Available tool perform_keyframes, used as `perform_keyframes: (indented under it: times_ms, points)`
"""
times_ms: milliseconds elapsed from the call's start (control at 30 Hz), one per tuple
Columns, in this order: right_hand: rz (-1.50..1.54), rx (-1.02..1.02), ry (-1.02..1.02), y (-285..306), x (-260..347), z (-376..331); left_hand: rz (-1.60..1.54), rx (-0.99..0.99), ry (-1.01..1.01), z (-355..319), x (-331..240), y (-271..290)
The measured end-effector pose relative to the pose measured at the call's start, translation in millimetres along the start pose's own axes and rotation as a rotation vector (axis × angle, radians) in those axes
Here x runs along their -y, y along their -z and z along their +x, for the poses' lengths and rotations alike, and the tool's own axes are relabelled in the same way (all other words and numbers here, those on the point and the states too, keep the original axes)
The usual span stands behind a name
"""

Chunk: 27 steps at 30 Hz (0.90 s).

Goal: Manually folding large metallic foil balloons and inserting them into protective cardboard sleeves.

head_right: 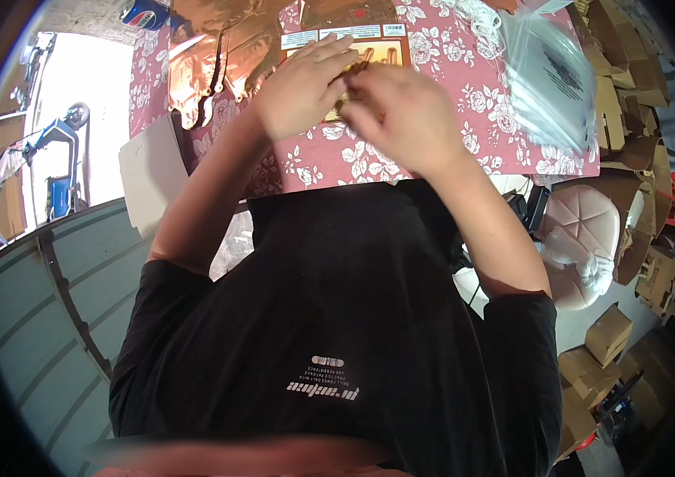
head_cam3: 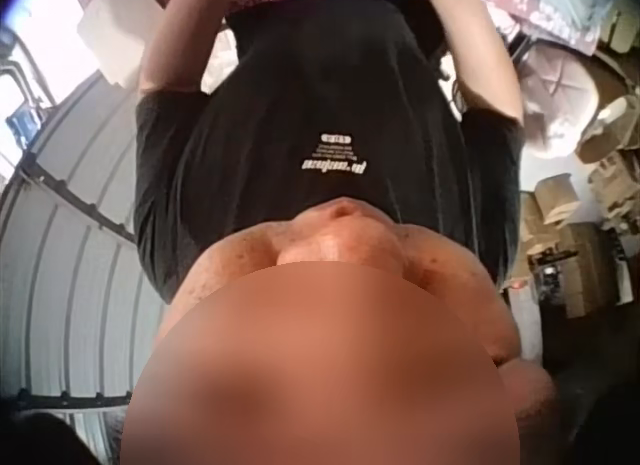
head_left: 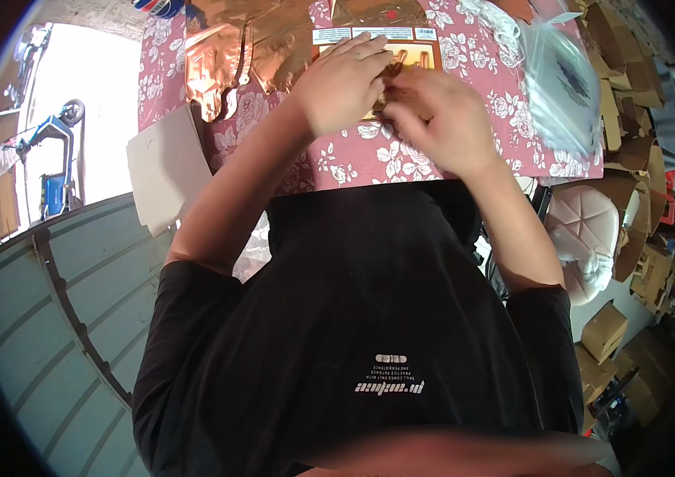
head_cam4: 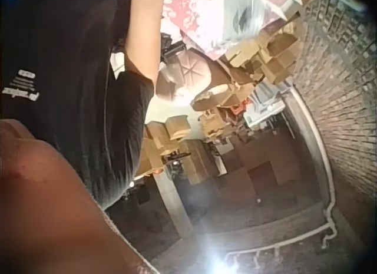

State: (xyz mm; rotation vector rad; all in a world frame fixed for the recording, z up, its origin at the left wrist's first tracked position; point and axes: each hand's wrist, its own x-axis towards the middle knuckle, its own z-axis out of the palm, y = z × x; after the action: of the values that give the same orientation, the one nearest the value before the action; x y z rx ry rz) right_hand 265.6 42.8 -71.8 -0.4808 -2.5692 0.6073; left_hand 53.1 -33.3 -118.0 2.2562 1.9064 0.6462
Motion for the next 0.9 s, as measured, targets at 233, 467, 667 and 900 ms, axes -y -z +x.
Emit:
perform_keyframes:
  times_ms: [233, 467, 667, 900]
  points:
    - [0.151, -0.225, -0.532, 30.3, -26.0, 65.4, 0.155, -0.082, 0.054, -0.5, -28.6, -2.5]
    - [-0.061, 0.04, -0.48, 24.3, -56.9, 131.1, 0.221, -0.134, 0.054, 0.7, -37.2, -6.8]
    - [-0.33, 0.411, -0.483, 5.6, -90.0, 164.2, 0.177, -0.11, 0.078, 1.3, -38.4, -6.4]
    - [0.038, 0.491, -0.232, 8.4, -150.4, 155.9, 0.141, -0.124, 0.069, -0.1, -34.2, -8.1]
